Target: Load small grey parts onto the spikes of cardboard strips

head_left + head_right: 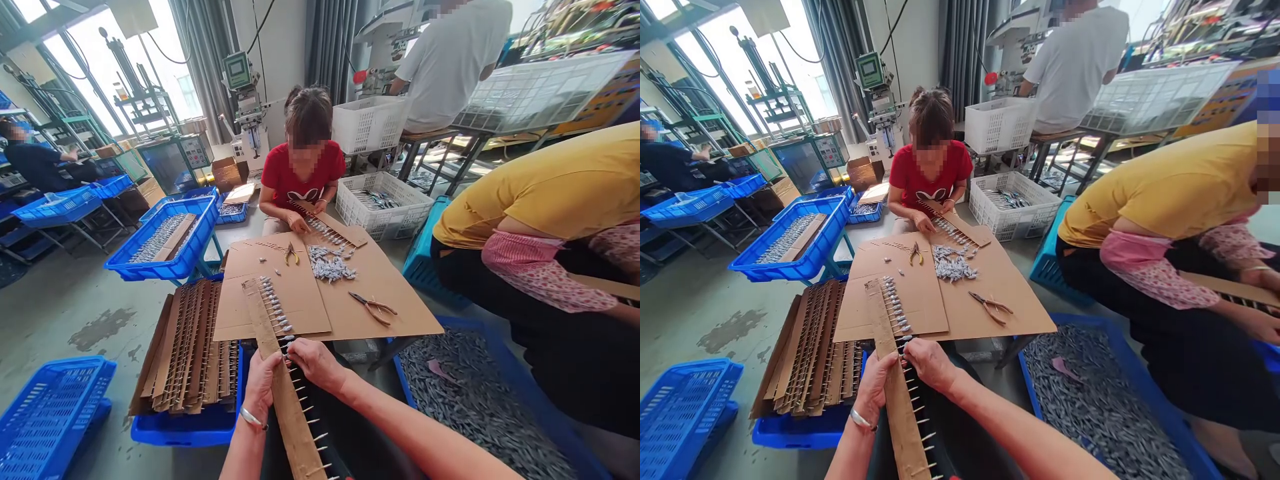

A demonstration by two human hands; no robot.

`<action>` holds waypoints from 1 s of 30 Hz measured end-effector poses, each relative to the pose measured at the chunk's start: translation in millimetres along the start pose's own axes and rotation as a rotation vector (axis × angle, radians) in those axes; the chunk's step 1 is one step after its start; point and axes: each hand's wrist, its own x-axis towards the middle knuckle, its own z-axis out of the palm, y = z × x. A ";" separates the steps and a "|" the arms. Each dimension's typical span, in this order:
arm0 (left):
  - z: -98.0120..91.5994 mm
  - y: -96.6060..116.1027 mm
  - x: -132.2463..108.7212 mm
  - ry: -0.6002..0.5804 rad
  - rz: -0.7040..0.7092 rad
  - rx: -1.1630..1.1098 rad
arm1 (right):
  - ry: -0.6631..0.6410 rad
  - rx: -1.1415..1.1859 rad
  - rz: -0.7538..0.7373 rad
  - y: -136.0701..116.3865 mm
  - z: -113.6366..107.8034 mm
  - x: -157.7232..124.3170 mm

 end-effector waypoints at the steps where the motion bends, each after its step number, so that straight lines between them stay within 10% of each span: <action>1: -0.5 0.0 0.1 -0.002 -0.002 0.006 | -0.002 -0.009 -0.005 -0.5 -0.5 0.3; 10: -14.4 2.2 6.2 -0.036 -0.103 -0.020 | -0.046 -0.088 -0.030 3.2 -23.2 7.7; 20: -18.8 5.1 8.1 -0.055 -0.200 -0.026 | 0.007 -0.513 0.420 87.2 -132.8 73.4; 30: -16.8 2.1 -12.9 -0.110 -0.231 -0.043 | 0.083 -0.452 0.340 85.6 -126.2 62.0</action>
